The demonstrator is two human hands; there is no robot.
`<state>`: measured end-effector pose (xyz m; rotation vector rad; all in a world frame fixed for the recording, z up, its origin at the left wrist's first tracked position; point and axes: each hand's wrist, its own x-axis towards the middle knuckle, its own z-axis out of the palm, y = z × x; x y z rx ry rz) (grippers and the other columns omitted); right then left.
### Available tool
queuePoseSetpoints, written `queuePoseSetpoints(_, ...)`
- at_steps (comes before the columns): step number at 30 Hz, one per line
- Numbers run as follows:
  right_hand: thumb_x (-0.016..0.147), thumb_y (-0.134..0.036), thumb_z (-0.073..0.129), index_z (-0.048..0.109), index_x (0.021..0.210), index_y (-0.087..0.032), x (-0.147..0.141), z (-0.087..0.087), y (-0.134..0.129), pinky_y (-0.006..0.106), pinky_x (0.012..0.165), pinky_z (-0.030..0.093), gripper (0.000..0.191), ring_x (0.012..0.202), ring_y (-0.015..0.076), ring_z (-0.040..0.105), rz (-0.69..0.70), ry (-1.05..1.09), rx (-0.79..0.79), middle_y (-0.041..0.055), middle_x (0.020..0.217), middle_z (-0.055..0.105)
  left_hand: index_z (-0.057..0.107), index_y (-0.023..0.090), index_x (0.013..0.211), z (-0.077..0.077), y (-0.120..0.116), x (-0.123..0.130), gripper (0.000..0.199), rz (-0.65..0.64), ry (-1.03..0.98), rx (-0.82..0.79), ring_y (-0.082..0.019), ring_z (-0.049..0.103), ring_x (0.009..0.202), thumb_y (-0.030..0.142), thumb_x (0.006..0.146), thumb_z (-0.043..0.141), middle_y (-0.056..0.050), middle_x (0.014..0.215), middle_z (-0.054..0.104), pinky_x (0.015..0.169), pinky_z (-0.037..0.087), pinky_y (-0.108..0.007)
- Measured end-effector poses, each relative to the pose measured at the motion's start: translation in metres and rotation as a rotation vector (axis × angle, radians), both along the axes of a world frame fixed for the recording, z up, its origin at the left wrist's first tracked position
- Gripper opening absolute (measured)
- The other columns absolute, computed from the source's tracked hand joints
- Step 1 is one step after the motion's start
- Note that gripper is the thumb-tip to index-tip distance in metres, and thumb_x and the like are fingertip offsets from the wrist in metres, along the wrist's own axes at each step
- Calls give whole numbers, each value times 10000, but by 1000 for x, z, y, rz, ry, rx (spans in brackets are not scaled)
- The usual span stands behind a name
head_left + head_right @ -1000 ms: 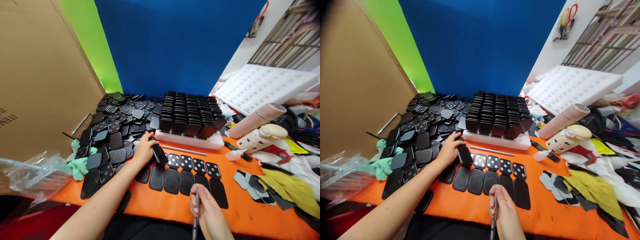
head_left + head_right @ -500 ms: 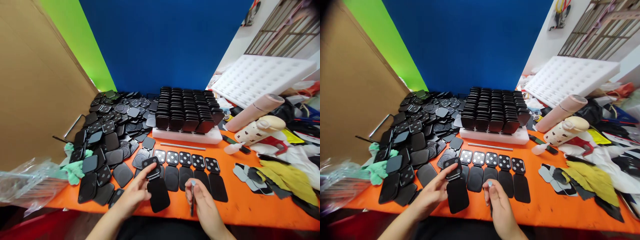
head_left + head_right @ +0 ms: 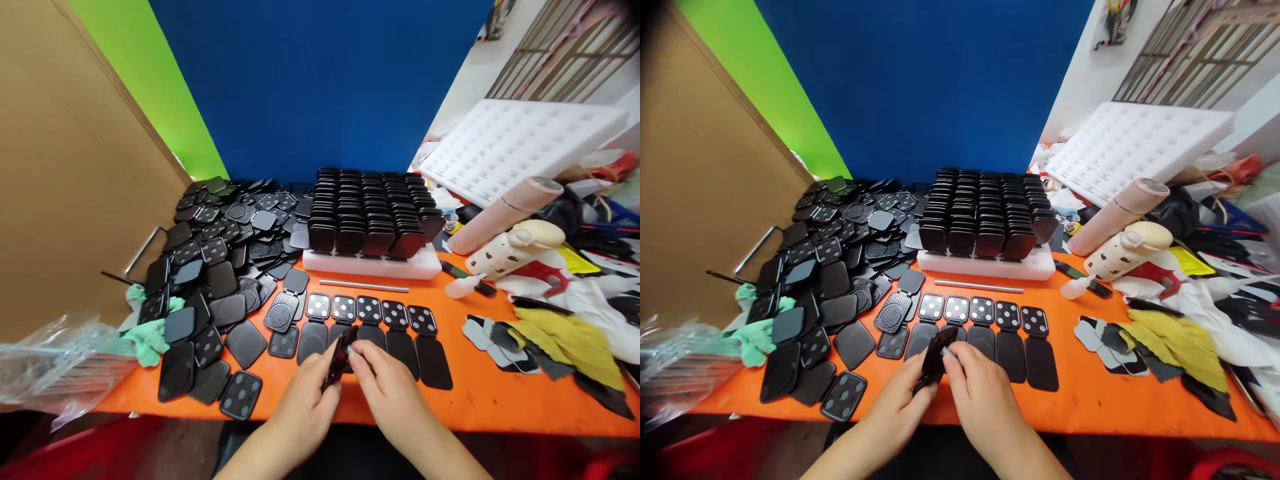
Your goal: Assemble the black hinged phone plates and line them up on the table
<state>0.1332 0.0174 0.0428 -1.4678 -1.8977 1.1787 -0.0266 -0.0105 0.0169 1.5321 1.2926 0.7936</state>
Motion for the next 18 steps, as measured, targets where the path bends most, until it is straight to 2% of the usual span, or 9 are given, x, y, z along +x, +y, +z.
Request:
queuePoseSetpoints(4, 902, -312, 417, 623, 853, -270, 8, 3, -1, 287, 648, 387, 217, 750, 204, 596, 44, -79, 31, 26, 819, 644, 236, 319, 1421, 2, -9, 2, 750, -108, 222, 90, -209, 547, 1049, -1, 756, 373, -65, 1188, 569, 946, 441, -375)
queuePoseSetpoints(7, 870, -338, 483, 599, 789, -263, 14, 3, -2, 276, 609, 357, 160, 683, 189, 566, 137, -106, 1, 16, 763, 615, 121, 279, 1449, -4, -18, 4, 801, -159, 291, 78, -222, 544, 1091, -7, 743, 368, -96, 1267, 517, 953, 449, -371)
queuePoseSetpoints(10, 835, -388, 543, 565, 770, -257, 17, 2, -4, 268, 599, 336, 148, 680, 185, 541, 201, -113, -57, 6, 767, 604, 11, 235, 1456, -12, -26, 6, 854, -189, 325, 104, -253, 479, 1188, -11, 728, 384, -133, 1369, 427, 997, 414, -401)
queuePoseSetpoints(14, 860, -382, 504, 534, 735, -239, 14, -7, -9, 265, 605, 337, 192, 676, 181, 530, 163, -45, -86, 3, 747, 597, -1, 241, 1455, -14, -30, 5, 918, -214, 351, 99, -280, 491, 1177, -37, 675, 397, -149, 1375, 418, 974, 433, -434)
queuePoseSetpoints(18, 897, -380, 432, 502, 675, -224, 10, -15, -16, 265, 582, 328, 280, 639, 173, 512, 143, -26, -73, 2, 683, 567, 40, 252, 1456, -10, -28, 6, 892, -232, 317, 46, -280, 529, 1127, -23, 687, 402, -142, 1328, 473, 939, 459, -445)
